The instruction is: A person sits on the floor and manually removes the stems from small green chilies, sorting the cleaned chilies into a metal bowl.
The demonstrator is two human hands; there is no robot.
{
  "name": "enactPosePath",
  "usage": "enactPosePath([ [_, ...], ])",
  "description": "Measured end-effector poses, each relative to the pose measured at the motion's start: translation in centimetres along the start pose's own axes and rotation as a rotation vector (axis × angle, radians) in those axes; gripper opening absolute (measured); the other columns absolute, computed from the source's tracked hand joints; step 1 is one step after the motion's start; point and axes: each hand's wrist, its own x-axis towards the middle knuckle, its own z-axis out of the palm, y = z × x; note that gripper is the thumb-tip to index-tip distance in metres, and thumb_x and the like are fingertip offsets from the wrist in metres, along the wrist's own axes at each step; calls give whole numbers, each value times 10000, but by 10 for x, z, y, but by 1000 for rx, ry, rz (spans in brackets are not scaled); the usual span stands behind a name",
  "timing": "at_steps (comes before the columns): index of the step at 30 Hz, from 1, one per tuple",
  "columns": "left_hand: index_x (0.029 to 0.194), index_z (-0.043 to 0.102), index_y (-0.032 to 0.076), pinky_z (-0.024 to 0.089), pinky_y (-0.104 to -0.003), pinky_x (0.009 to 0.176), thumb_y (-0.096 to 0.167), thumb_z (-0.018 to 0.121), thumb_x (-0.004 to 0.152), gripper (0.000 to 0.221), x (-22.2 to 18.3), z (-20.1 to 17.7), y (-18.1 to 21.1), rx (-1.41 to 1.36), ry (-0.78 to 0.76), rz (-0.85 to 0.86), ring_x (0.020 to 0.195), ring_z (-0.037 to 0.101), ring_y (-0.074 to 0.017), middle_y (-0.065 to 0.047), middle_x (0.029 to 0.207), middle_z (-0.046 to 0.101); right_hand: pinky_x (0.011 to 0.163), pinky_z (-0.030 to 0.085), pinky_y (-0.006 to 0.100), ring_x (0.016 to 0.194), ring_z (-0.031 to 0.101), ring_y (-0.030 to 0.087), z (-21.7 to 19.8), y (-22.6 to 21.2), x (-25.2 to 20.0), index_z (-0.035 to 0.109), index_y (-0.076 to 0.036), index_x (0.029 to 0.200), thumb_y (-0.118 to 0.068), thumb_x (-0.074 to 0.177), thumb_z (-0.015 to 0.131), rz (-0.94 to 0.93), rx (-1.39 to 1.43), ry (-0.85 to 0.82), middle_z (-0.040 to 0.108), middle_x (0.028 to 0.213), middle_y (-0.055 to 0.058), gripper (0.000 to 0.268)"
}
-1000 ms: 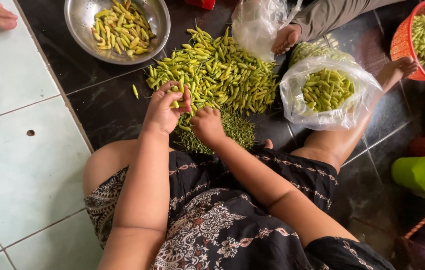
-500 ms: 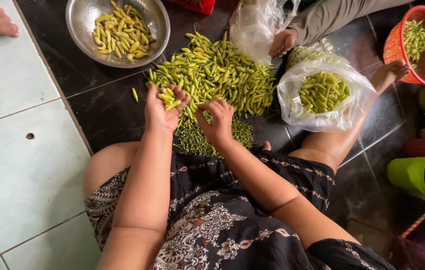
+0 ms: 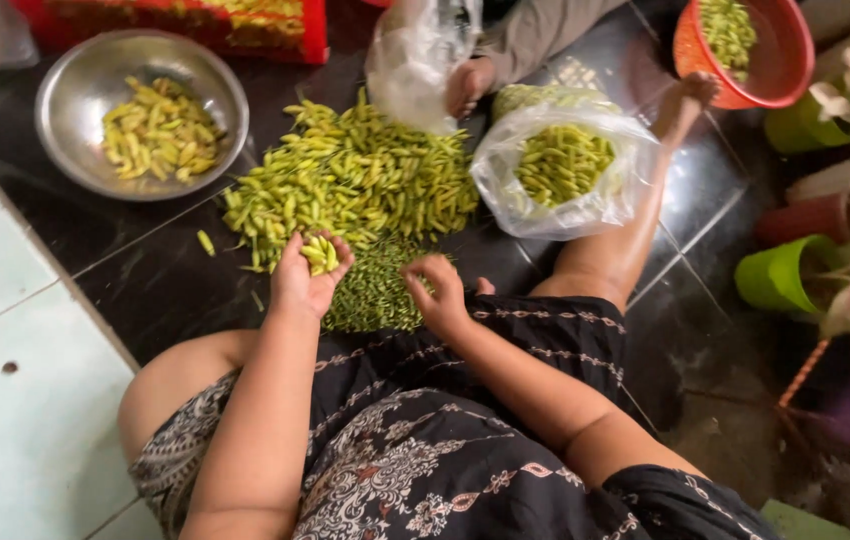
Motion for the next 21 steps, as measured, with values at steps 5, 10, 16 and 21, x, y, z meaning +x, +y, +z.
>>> enactPosePath([
  [5, 1030, 660, 56, 531, -592, 1035, 483, 489, 1024, 460, 24, 91, -77, 63, -89, -103, 883, 738, -334, -169, 946, 735, 979, 435, 421, 973, 706, 285, -35, 25, -43, 790, -137, 986, -143, 943, 752, 191, -80, -3, 757, 925, 69, 58],
  [10, 1451, 513, 141, 362, -579, 1128, 725, 472, 978, 753, 3, 261, -132, 49, -355, -112, 1126, 562, -384, -203, 1311, 543, 975, 440, 384, 988, 690, 244, -35, 76, -46, 766, -120, 994, -170, 894, 795, 185, -96, 52, 740, 962, 82, 116],
  [16, 1654, 102, 285, -177, -602, 1235, 895, 194, 863, 1003, -31, 309, -137, 406, -325, -11, 1584, -125, -347, -84, 1738, -120, 872, 500, 468, 911, 676, 376, -75, 41, -20, 766, -45, 989, -68, 837, 788, 159, -70, 220, 713, 916, 183, 155],
  [21, 1614, 298, 173, 297, -635, 1186, 633, 801, 854, 1021, 80, 224, -175, 990, 46, 130, 1533, 276, -374, -142, 1664, 279, 1243, 214, 534, 1464, 363, 341, -164, 124, 24, 400, -116, 1542, -130, 845, 888, 223, -138, 1063, 390, 1484, 174, 851],
])
